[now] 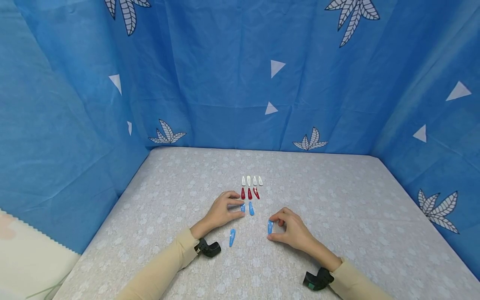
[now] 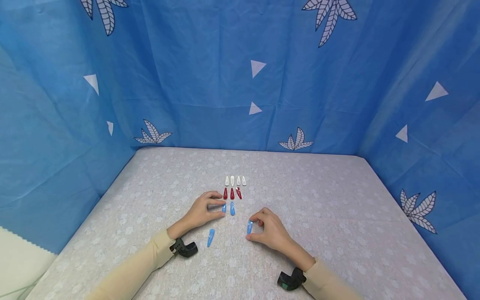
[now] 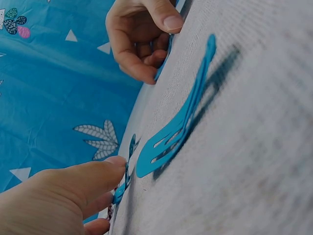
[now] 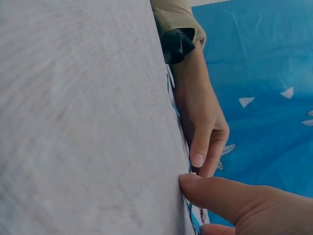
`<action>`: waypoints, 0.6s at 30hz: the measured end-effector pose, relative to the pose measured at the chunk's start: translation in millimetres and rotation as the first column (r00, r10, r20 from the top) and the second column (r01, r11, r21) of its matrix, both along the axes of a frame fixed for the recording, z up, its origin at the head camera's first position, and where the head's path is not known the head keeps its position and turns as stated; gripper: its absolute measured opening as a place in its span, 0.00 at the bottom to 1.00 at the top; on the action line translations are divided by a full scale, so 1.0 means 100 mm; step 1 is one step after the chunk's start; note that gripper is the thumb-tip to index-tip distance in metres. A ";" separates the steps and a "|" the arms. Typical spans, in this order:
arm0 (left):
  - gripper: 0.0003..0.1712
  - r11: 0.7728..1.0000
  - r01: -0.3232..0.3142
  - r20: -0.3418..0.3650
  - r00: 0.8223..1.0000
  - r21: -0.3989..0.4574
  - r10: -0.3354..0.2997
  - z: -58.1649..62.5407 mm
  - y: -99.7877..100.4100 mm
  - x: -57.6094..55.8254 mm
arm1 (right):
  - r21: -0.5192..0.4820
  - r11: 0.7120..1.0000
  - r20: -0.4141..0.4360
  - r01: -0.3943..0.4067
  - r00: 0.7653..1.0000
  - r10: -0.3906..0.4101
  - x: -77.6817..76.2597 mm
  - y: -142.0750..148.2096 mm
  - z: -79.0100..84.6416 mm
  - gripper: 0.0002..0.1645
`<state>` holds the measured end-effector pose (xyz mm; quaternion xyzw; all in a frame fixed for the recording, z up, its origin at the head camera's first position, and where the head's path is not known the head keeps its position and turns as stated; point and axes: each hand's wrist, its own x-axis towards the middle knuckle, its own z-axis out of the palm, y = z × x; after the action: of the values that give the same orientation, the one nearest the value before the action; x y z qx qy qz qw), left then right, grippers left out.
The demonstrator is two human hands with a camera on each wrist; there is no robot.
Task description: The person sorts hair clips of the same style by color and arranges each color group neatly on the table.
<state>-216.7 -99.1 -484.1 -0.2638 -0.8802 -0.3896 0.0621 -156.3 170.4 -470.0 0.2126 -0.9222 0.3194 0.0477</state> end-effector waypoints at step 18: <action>0.21 1.000 0.000 -0.006 1.000 -0.001 0.000 0.01 0.00 0.00 | -0.143 0.990 0.058 -0.001 0.998 0.009 -0.05 0.02 0.05 0.25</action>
<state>-216.2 -99.1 -483.5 -0.2651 -0.8802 -0.3884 0.0643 -161.5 172.3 -465.3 0.2016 -0.8974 0.3910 0.0349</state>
